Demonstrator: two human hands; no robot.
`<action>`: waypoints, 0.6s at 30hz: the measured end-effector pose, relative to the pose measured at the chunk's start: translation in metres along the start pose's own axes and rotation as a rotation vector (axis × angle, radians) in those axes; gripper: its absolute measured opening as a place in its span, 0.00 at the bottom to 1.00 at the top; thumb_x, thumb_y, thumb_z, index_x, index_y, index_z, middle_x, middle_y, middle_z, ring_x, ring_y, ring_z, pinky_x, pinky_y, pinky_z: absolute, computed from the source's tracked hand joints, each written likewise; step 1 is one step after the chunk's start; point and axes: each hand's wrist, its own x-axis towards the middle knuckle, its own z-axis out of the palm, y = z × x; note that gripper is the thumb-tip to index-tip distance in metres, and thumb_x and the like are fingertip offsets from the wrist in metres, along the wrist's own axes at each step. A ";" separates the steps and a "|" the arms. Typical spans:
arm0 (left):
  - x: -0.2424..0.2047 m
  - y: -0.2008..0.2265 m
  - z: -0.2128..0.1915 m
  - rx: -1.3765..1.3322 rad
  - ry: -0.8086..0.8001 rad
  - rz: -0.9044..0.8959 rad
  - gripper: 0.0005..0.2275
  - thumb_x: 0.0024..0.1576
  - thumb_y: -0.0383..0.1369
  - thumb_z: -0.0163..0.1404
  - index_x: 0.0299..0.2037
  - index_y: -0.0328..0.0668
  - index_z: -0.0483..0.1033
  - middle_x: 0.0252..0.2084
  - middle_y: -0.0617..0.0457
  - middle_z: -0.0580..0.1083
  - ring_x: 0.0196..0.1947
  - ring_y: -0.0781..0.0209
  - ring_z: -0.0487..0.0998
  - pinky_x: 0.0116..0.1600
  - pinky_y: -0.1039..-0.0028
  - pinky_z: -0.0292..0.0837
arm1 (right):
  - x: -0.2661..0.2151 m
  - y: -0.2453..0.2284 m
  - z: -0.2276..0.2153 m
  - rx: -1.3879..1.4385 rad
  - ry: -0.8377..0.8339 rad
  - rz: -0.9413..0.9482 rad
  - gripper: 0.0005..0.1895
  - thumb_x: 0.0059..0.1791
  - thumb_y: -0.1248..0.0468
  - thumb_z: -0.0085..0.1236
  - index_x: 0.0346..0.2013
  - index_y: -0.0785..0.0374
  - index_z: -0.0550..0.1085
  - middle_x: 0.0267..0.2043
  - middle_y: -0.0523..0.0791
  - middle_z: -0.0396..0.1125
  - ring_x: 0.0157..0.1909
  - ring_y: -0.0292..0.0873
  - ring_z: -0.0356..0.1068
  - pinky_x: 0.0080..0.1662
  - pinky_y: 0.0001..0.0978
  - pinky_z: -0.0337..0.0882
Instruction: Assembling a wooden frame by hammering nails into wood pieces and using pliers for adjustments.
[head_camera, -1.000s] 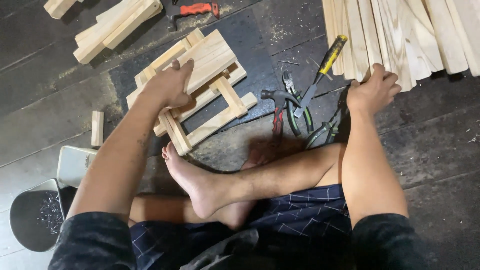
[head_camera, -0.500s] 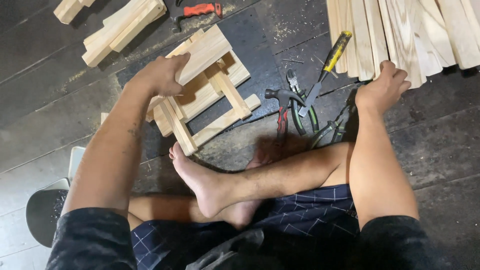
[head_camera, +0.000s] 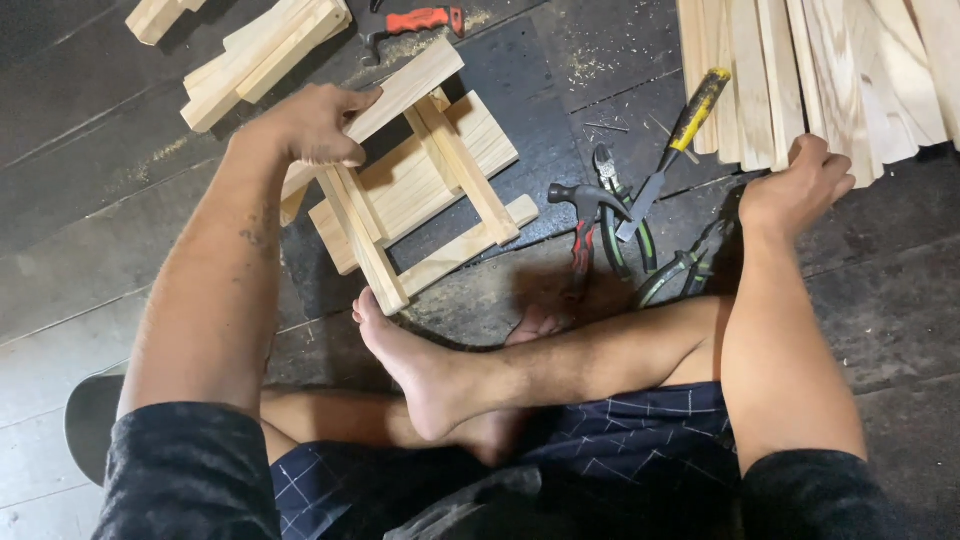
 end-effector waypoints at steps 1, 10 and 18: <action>0.000 -0.002 -0.002 0.000 -0.002 -0.003 0.42 0.41 0.26 0.59 0.74 0.48 0.68 0.48 0.45 0.81 0.43 0.44 0.79 0.51 0.61 0.73 | 0.000 -0.001 0.000 0.002 -0.003 0.000 0.20 0.41 0.84 0.53 0.45 0.65 0.73 0.43 0.52 0.62 0.44 0.55 0.60 0.47 0.45 0.66; 0.001 0.001 -0.016 -0.051 -0.041 -0.069 0.43 0.40 0.22 0.56 0.75 0.53 0.67 0.59 0.48 0.78 0.52 0.46 0.79 0.63 0.61 0.70 | 0.004 0.005 0.004 0.000 -0.079 0.071 0.21 0.41 0.84 0.51 0.46 0.69 0.76 0.45 0.54 0.64 0.46 0.56 0.61 0.49 0.44 0.66; -0.039 0.051 0.012 -0.121 0.030 -0.020 0.39 0.51 0.24 0.50 0.78 0.47 0.55 0.72 0.50 0.67 0.67 0.44 0.71 0.71 0.52 0.63 | 0.004 0.011 0.004 0.149 -0.099 0.188 0.18 0.44 0.77 0.55 0.48 0.64 0.75 0.46 0.55 0.64 0.47 0.59 0.65 0.49 0.47 0.69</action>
